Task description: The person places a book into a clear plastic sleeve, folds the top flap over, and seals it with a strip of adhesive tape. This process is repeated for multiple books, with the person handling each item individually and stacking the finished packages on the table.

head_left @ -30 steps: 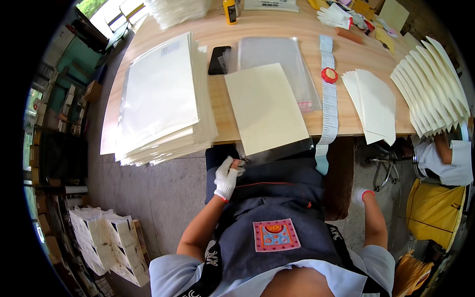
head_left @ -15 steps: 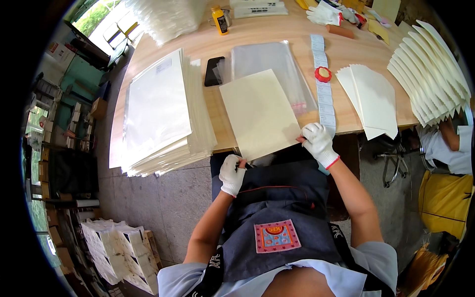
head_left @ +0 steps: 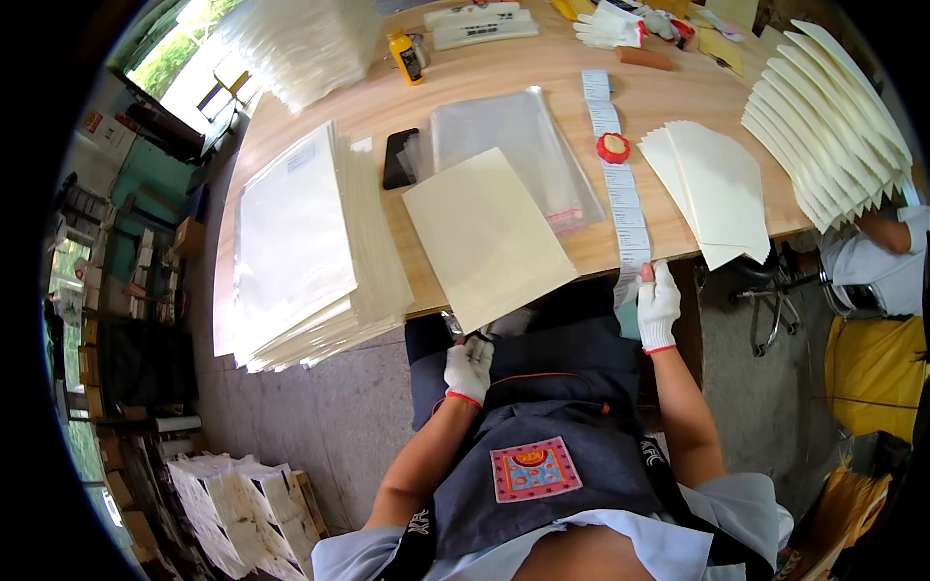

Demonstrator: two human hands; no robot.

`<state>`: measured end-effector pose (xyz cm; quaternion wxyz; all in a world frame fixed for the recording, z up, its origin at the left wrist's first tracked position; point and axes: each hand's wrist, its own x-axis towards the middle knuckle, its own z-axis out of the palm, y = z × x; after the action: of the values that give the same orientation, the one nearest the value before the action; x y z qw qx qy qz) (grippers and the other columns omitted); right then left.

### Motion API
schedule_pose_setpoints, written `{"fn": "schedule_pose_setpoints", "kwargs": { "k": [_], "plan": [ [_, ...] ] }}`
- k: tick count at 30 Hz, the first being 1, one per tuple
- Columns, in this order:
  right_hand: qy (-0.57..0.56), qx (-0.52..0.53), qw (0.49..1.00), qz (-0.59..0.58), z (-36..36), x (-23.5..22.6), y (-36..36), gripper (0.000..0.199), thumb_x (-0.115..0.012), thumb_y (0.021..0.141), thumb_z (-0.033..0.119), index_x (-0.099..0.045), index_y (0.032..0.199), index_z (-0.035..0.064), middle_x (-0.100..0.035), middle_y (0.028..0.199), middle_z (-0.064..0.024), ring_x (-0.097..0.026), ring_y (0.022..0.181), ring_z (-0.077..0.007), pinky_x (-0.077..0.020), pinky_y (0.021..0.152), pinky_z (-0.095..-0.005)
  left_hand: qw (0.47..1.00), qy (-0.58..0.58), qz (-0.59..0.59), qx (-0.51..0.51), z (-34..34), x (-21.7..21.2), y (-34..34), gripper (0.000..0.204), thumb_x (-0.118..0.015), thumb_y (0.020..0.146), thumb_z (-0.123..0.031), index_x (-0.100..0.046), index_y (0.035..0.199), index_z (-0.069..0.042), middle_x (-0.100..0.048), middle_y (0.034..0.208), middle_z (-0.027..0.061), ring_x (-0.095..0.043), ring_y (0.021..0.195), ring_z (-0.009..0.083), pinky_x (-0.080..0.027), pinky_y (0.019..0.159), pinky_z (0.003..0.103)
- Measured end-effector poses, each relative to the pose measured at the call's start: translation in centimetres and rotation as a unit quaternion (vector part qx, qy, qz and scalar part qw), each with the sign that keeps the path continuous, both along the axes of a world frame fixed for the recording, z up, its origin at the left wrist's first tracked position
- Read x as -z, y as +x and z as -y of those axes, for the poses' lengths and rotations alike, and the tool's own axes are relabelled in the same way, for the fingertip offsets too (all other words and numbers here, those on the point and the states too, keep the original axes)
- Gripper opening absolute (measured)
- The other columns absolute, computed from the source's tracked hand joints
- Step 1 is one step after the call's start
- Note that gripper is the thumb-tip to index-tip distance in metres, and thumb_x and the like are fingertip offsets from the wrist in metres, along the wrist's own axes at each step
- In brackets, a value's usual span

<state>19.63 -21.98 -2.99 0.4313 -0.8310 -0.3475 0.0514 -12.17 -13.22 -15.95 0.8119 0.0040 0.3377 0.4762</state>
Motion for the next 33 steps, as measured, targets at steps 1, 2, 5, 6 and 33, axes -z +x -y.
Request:
{"fn": "schedule_pose_setpoints", "kwargs": {
  "k": [1, 2, 5, 6, 33],
  "plan": [
    [-0.039, 0.046, 0.998, 0.036, 1.4, 2.2, 1.5, 0.026, -0.050, 0.088, 0.031, -0.053, 0.087, 0.0050, -0.061, 0.078, -0.0137, -0.060, 0.073, -0.0331, -0.0448, 0.063, -0.0400, 0.981, -0.099, -0.164, 0.026, 0.7, -4.1, 2.7, 0.021, -0.040, 0.081, -0.005, -0.047, 0.101, -0.007, -0.057, 0.090, 0.0118, -0.056, 0.071, 0.0226, -0.051, 0.073, 0.042],
    [-0.100, 0.030, 0.994, 0.007, 1.7, 2.8, 1.6, 0.028, -0.052, 0.086, 0.033, -0.052, 0.091, 0.0053, -0.063, 0.083, -0.0131, -0.060, 0.077, -0.0320, -0.0451, 0.065, -0.0401, 0.983, -0.016, -0.147, 0.108, 1.3, -3.6, 2.7, 0.018, -0.041, 0.084, -0.008, -0.047, 0.101, -0.008, -0.058, 0.092, 0.0128, -0.057, 0.071, 0.0214, -0.051, 0.072, 0.041],
    [-0.101, -0.061, 0.986, -0.120, 3.4, 9.4, 4.5, 0.033, -0.059, 0.081, 0.024, -0.051, 0.105, 0.0031, -0.062, 0.103, -0.0119, -0.061, 0.087, -0.0211, -0.0450, 0.076, -0.0310, 0.909, 0.082, -0.217, 0.347, 1.2, -8.0, 8.5, 0.041, -0.045, 0.090, -0.021, -0.037, 0.127, -0.004, -0.053, 0.115, 0.0154, -0.058, 0.079, 0.0208, -0.050, 0.075, 0.037],
    [-0.030, -0.096, 0.969, -0.227, 3.1, 9.4, 4.2, 0.026, -0.060, 0.080, 0.013, -0.051, 0.100, 0.0000, -0.061, 0.105, -0.0114, -0.058, 0.086, -0.0170, -0.0443, 0.075, -0.0278, 0.891, 0.132, -0.192, 0.390, 1.0, -7.9, 9.6, 0.045, -0.046, 0.091, -0.024, -0.033, 0.130, -0.004, -0.052, 0.118, 0.0148, -0.058, 0.079, 0.0198, -0.050, 0.075, 0.036],
    [0.304, -0.122, 0.732, -0.597, -10.7, 2.7, -3.0, 0.011, -0.059, 0.084, 0.014, -0.059, 0.091, 0.0046, -0.059, 0.087, -0.0004, -0.053, 0.079, -0.0108, -0.0422, 0.072, -0.0231, 0.974, -0.008, -0.175, 0.147, -0.8, -8.3, 7.7, 0.027, -0.060, 0.083, -0.021, -0.050, 0.106, -0.009, -0.059, 0.080, 0.0066, -0.051, 0.055, 0.0136, -0.045, 0.052, 0.030]
  ]
}}
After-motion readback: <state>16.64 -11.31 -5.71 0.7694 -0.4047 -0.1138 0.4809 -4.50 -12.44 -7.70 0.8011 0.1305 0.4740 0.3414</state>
